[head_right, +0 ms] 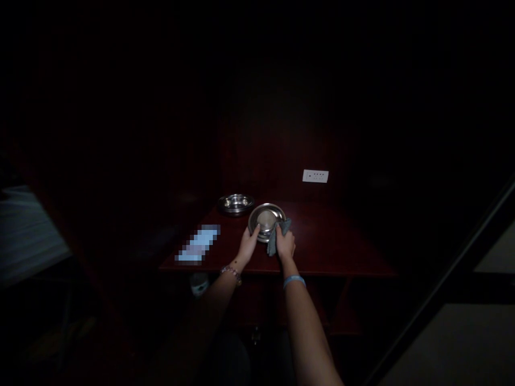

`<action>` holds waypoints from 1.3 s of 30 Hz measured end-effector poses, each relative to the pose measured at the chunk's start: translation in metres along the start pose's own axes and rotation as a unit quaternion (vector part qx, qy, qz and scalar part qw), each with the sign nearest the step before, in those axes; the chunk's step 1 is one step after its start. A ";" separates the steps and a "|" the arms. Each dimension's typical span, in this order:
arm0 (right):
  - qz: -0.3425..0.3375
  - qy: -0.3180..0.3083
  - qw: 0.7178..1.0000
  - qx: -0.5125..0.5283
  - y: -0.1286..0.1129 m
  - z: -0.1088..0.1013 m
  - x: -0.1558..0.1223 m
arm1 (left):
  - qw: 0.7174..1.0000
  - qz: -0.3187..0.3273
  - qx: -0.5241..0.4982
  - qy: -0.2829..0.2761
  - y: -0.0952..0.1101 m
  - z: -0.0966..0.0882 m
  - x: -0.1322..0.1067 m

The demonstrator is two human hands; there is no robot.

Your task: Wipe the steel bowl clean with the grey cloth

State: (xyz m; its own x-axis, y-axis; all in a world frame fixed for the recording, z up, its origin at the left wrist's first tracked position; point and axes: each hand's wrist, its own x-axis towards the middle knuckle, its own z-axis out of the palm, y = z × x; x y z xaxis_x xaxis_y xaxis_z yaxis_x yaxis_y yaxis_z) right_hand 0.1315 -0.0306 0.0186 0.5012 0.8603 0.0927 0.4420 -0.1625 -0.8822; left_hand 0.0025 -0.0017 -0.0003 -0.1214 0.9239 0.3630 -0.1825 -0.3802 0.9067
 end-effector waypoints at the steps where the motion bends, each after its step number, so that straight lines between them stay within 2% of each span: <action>1: 0.000 0.000 1.000 0.001 0.000 0.000 0.000 | 1.000 0.002 0.001 -0.003 -0.003 0.000 0.001; 4: 0.000 0.001 1.000 -0.003 0.000 0.000 0.000 | 1.000 0.005 0.008 -0.007 -0.011 0.000 0.004; 8: 0.000 0.006 1.000 -0.007 0.000 0.000 -0.001 | 1.000 0.008 0.025 -0.007 -0.011 -0.001 0.004; 26: -0.007 0.000 1.000 0.000 -0.001 -0.001 0.000 | 0.999 -0.047 -0.003 0.004 0.023 0.000 -0.007; 30: -0.007 0.006 1.000 0.001 -0.003 -0.002 -0.003 | 0.999 -0.041 -0.006 -0.010 0.020 0.001 -0.006; 35: 0.003 0.011 1.000 0.002 -0.003 -0.002 -0.004 | 0.999 0.007 -0.036 -0.025 0.006 0.003 -0.003; 39: 0.004 0.010 1.000 0.006 -0.003 -0.002 -0.003 | 0.999 0.034 -0.022 -0.037 0.001 0.002 -0.001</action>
State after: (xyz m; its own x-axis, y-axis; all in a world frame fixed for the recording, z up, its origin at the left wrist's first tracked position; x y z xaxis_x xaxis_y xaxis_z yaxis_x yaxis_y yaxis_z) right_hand 0.1300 -0.0341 0.0221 0.5201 0.8489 0.0942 0.4286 -0.1640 -0.8885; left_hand 0.0046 -0.0031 0.0003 -0.0632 0.8960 0.4395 -0.2183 -0.4421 0.8700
